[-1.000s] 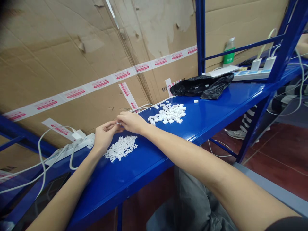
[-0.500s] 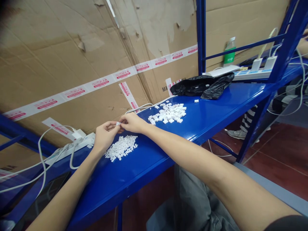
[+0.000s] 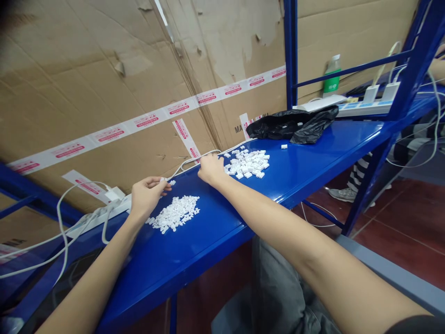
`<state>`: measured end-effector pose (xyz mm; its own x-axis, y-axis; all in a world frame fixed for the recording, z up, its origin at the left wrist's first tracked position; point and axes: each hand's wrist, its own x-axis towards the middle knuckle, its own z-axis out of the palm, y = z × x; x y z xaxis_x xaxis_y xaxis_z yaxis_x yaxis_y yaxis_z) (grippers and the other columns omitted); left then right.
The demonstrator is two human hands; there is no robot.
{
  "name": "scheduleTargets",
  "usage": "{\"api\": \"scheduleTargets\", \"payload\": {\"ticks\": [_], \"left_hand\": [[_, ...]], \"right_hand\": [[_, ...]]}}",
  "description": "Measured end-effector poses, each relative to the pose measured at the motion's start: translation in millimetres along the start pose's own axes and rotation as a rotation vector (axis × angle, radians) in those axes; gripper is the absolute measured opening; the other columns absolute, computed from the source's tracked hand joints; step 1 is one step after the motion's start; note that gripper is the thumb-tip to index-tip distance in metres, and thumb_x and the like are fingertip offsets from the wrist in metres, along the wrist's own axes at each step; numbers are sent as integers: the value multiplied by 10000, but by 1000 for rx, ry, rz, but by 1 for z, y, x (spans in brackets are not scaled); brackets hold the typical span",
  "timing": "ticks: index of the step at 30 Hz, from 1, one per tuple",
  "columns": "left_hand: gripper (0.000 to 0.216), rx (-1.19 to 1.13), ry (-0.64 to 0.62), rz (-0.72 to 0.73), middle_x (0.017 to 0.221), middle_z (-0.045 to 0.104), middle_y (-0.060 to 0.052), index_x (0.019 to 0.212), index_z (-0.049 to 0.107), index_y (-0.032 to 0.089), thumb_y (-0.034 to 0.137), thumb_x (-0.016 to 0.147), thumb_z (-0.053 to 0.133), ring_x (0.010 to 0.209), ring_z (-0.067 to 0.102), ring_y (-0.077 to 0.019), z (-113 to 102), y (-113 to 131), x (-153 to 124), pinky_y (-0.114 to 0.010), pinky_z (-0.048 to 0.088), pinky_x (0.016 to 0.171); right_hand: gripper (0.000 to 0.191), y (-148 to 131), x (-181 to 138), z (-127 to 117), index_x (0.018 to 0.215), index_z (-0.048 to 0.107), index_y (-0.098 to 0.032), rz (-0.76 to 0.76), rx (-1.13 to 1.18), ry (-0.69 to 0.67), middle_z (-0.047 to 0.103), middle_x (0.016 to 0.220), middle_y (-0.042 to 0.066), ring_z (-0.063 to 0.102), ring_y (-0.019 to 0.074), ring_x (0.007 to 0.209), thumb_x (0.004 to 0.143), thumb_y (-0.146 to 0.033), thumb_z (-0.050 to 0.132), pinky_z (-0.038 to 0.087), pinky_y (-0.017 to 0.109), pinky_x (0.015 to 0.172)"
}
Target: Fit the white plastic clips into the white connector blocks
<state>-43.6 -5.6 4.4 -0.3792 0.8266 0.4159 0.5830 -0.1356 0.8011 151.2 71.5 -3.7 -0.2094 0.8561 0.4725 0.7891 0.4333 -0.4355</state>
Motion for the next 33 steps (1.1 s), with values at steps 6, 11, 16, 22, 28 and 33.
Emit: {"api": "scheduleTargets", "payload": {"ticks": [6,11,16,22,28,33], "left_hand": [[313,765,41,195,985,779,-173,997,755,164,338,839,548,1021,719,-385,-30,-26,13,-475,552,863],[367,971,17,274,1033,758,-220,1059,749,143,316,875,483,1039,692,-425,-45,-44,20,-500,538,839],[372,985,86,347,1111,728,-216,1093,727,133,275,853,480,1097,647,-418,-37,-37,16,-532,513,912],[386,864,41,379,1200,704,-191,1167,687,112,251,880,470,1144,630,-380,-22,-22,8,-519,487,991],[358,725,46,434,1179,726,-153,1150,683,120,240,881,478,1081,671,-317,-18,-22,7,-459,490,996],[363,700,51,427,1122,740,-155,1126,702,116,249,863,490,1022,694,-320,-19,-23,8,-449,508,964]], "right_hand": [[354,18,7,6,1186,712,-83,128,-156,-4,598,1335,255,505,376,1278,915,-223,532,347,589,1086],[389,43,15,6,1217,709,-73,214,-203,-37,590,1361,271,502,391,1305,924,-260,534,281,617,1130],[400,58,28,10,1240,698,-79,196,-219,-82,620,1346,239,507,361,1331,908,-220,525,199,611,1170],[323,53,42,19,1114,747,-94,104,-223,-181,736,1147,183,648,304,1183,893,-180,527,53,575,1213],[362,48,41,21,1191,703,-78,57,-231,-201,731,1184,189,643,315,1208,903,-174,506,-22,625,1201],[383,49,44,23,1242,675,-102,15,-215,-213,664,1345,191,570,315,1314,921,-187,485,70,609,1214]]}}
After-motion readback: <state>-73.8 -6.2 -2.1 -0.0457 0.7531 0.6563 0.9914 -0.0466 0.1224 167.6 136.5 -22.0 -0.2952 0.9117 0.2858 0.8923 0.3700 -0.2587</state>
